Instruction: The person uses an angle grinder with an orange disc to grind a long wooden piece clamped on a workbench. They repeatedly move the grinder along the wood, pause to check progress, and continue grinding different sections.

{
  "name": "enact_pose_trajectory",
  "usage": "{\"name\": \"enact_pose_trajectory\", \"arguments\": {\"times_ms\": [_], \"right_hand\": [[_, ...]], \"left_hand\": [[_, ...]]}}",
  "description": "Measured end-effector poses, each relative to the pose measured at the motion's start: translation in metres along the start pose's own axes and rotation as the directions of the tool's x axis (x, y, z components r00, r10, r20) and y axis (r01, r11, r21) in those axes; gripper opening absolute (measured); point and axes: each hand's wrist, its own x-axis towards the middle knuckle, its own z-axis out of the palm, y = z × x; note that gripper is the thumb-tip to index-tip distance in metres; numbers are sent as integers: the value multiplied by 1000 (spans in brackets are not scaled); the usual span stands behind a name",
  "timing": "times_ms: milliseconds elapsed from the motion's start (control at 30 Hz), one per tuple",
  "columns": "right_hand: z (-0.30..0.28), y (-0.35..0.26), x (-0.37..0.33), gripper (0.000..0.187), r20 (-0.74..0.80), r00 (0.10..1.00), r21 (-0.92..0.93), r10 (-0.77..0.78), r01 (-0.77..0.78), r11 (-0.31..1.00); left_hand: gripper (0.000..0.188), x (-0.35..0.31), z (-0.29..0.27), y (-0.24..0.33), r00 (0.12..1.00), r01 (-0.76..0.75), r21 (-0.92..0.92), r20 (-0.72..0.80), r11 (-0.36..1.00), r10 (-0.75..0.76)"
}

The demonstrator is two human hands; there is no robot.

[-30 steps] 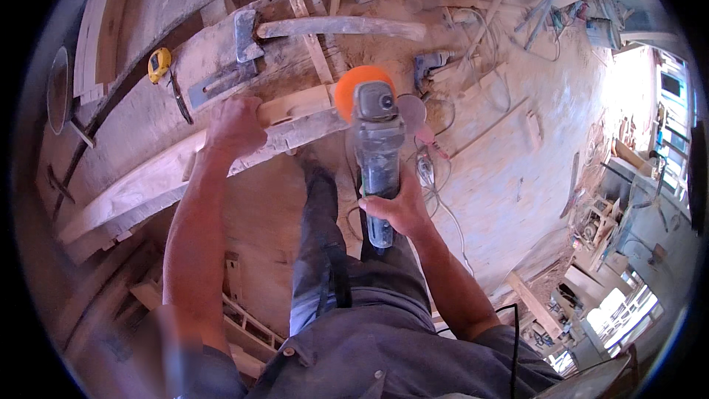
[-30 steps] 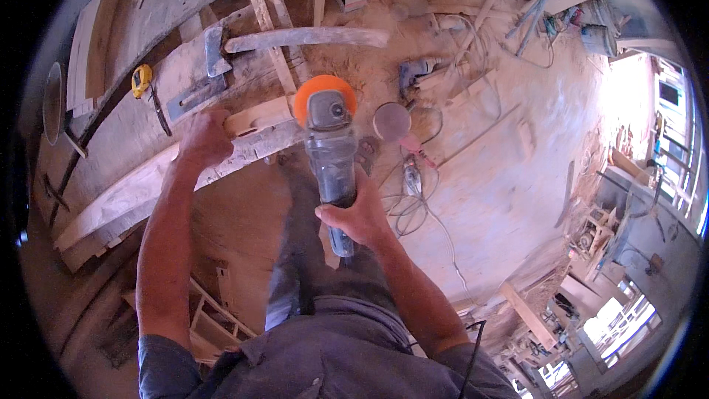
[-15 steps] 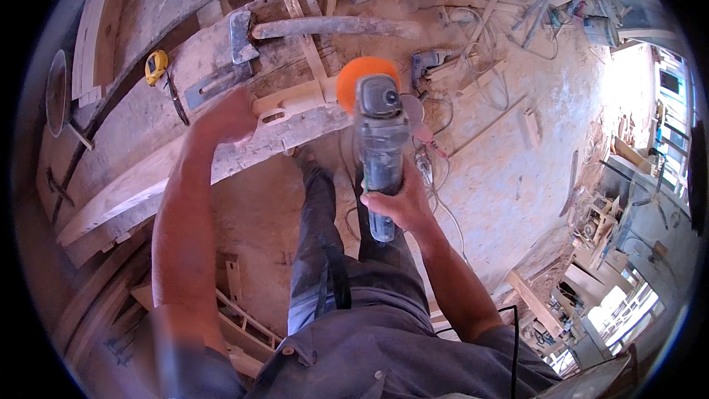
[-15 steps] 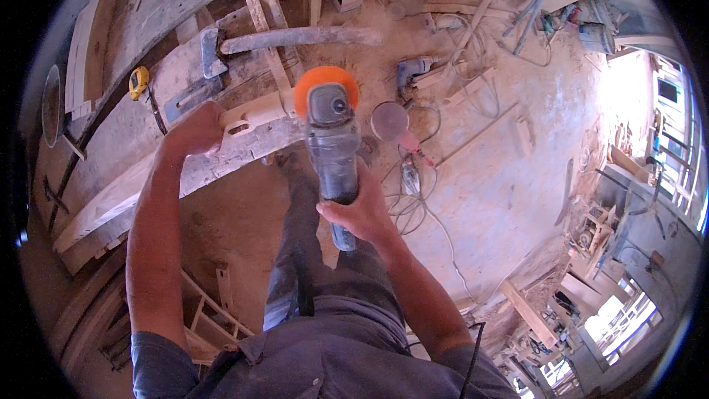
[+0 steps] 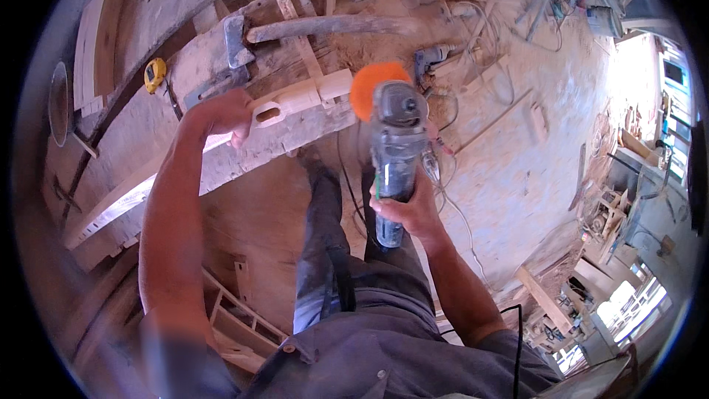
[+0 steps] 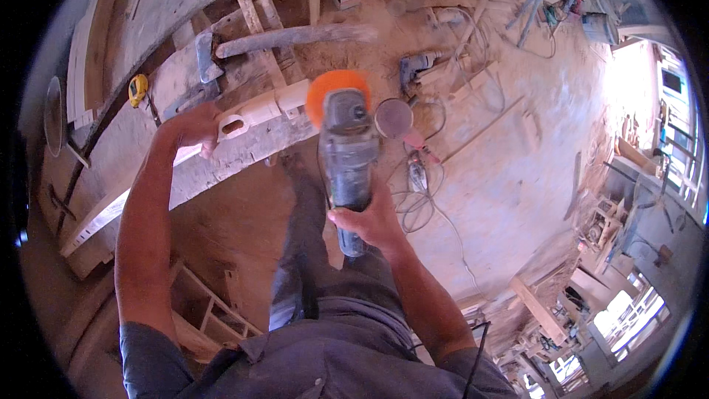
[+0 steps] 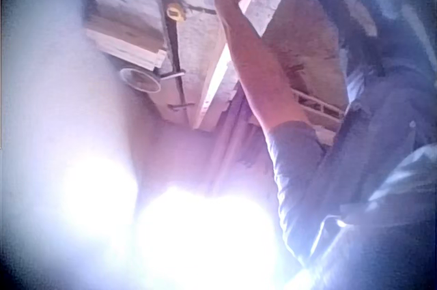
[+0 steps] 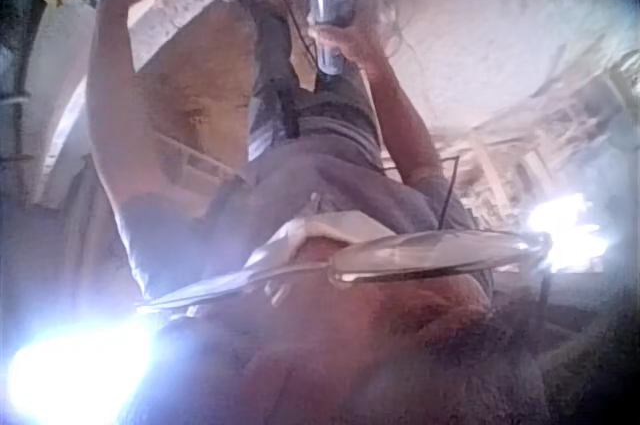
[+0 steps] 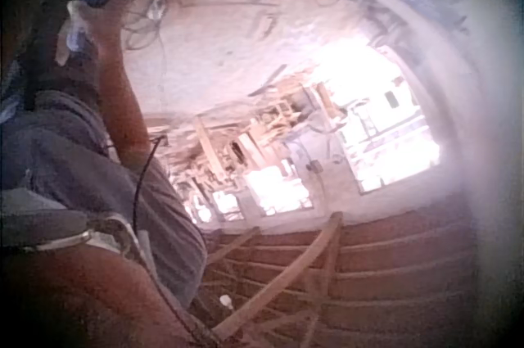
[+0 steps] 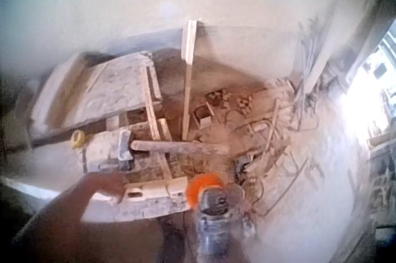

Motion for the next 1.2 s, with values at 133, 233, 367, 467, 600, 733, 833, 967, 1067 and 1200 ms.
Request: {"name": "enact_pose_trajectory", "arguments": {"times_ms": [133, 233, 367, 467, 600, 733, 833, 967, 1067, 1200], "right_hand": [[13, -15, 15, 64, 46, 999, -47, -24, 26, 999], [5, -2, 19, 67, 2, 1000, -33, -22, 22, 999], [-12, 0, 9, 59, -75, 997, 38, -25, 28, 999], [-27, -2, 0, 54, -163, 987, 56, 9, 0, 998], [-48, 0, -7, 59, -284, 959, 47, 8, 6, 999], [-69, -9, -12, 61, -345, 939, 83, -7, 38, 996], [-81, -13, -15, 68, -361, 930, 82, -61, 97, 992], [-76, -28, -16, 82, -320, 947, 110, -38, 77, 991], [-60, -35, -16, 74, -296, 949, 189, -105, 166, 968], [-41, -34, -19, 70, -187, 975, 224, -122, 164, 961]], "left_hand": [[25, 6, -2, -5, 995, 20, -78, 96, 997, -12], [23, 15, 1, -14, 996, -5, -85, 85, 996, 12], [26, 23, 0, -22, 984, 70, -206, 177, 976, -34], [25, 8, 2, -9, 996, 2, -182, 93, 983, 15], [23, -5, 26, -3, 958, -50, 76, -280, 996, 69], [30, -12, 62, 7, 856, 59, 98, -517, 993, 0], [29, -25, 85, 13, 717, -44, 157, -683, 987, 140], [32, -28, 110, 2, 501, -94, 151, -847, 984, 178], [31, -44, 137, 28, 269, -190, 119, -948, 975, 168], [36, -80, 181, 129, 653, -613, -448, -751, 651, 98]]}}
